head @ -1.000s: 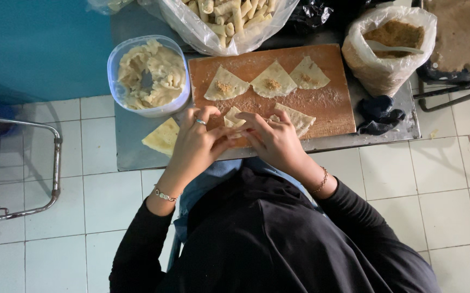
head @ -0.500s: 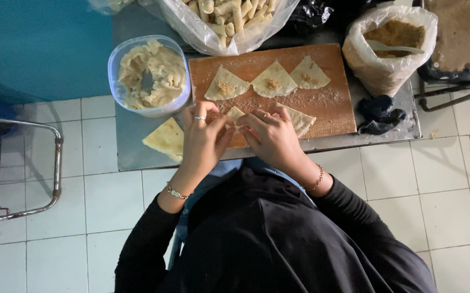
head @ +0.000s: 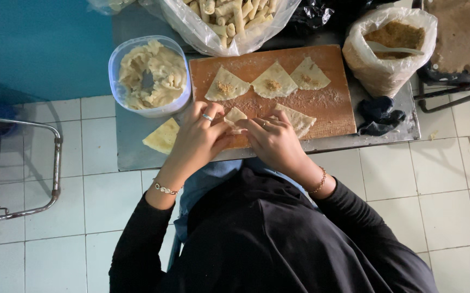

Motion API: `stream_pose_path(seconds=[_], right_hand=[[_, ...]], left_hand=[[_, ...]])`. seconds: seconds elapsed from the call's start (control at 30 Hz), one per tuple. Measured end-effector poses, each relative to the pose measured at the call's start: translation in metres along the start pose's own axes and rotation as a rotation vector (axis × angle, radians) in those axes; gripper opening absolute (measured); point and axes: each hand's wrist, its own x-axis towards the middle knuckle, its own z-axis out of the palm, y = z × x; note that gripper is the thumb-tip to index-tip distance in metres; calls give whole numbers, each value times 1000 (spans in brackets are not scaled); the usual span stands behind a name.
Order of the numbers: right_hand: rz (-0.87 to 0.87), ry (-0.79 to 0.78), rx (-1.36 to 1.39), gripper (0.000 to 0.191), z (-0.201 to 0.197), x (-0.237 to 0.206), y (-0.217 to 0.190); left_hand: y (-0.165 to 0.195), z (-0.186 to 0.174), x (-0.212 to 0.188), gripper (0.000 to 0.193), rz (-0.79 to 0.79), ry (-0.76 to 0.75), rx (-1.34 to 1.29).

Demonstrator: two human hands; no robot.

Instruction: The person sits at a small metal table and uses a spoon to scoop brown filling from a plastic bag onto triangular pastry wrappers laid on a wooden board. They then fold each filled wrapper in half and press the edges closed by hand, setting the folded pastries aside and reaching for new wrappers.

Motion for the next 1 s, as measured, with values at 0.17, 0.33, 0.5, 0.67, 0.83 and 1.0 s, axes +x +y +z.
stream_pose_path(seconds=[0.17, 0.33, 0.5, 0.67, 0.83, 1.0], right_hand=[[-4, -16, 51, 12, 1, 0, 4], [33, 24, -24, 11, 9, 2, 3], [103, 37, -46, 9, 13, 5, 0], [185, -3, -11, 9, 9, 11, 0], [139, 70, -124, 11, 7, 5, -5], [116, 77, -184, 13, 13, 1, -5]], left_hand=[[2, 4, 1, 18, -2, 50, 39], [2, 9, -1, 16, -17, 60, 73], [5, 14, -6, 13, -20, 115, 151], [10, 19, -12, 12, 40, 161, 290], [4, 24, -7, 9, 11, 100, 210], [0, 28, -7, 16, -11, 82, 207]])
